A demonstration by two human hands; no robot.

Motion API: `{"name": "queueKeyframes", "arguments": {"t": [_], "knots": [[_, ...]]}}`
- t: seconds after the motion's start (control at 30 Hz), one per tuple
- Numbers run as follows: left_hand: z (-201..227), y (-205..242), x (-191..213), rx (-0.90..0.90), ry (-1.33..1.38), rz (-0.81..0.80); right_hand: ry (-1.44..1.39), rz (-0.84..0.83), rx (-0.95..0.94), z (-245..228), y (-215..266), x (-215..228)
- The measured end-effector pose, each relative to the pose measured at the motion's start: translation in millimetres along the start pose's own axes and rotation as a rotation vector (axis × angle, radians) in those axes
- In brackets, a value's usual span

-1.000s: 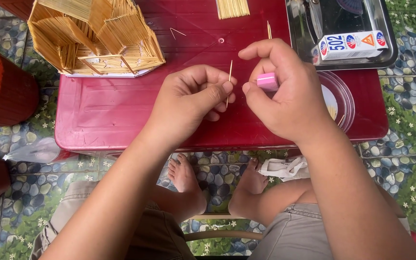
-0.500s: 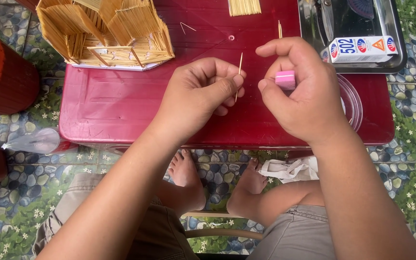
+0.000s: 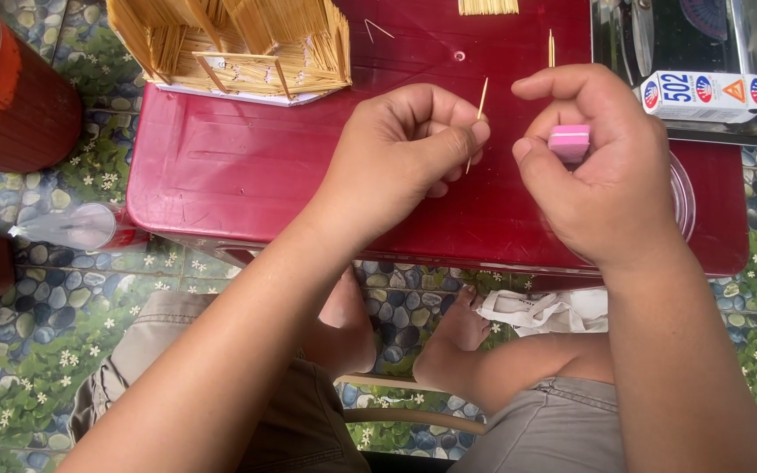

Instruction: Cleaning or sanding the ends of toothpicks using a small piece of foam to prepare them for a model house construction.

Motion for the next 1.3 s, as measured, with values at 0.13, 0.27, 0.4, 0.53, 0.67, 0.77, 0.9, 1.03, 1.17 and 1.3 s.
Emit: {"name": "queueKeyframes", "arguments": {"t": [0.13,0.27,0.4,0.53,0.67,0.77,0.9,1.03,1.17,1.3], "knots": [[2,0,-1,-0.017,0.011,0.000,0.010,-0.009,-0.008,-1,1,-1],[2,0,0,-0.021,0.032,0.004,0.027,0.007,-0.007,1,1,-3],[1,-2,1,-0.026,0.056,0.014,0.043,0.012,0.004,1,1,-1],[1,-1,0,-0.040,0.071,0.008,0.059,0.012,-0.017,1,2,-1],[0,-3,0,-0.038,0.089,0.004,0.048,0.019,-0.006,1,1,0],[2,0,0,-0.036,0.060,-0.007,0.041,0.018,-0.013,1,1,0],[0,2,1,0.031,0.002,-0.015,-0.017,0.003,-0.047,2,-2,-1],[-7,0,1,0.098,-0.017,-0.026,0.004,0.010,-0.006,-2,-5,-1],[-19,-1,3,0.171,0.033,-0.019,-0.061,-0.100,-0.067,-1,-5,-12],[-21,-2,2,0.158,0.032,-0.037,-0.008,-0.113,-0.078,0,-5,-16]]}}
Point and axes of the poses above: each hand's wrist, its own y-axis away from the middle knuckle, its own x-axis out of the back of the hand, z = x × y, the point moved 9 cm from there along -y, towards the middle knuckle, and after that the axes turned 11 degrees about y, right-handed, at the moved point
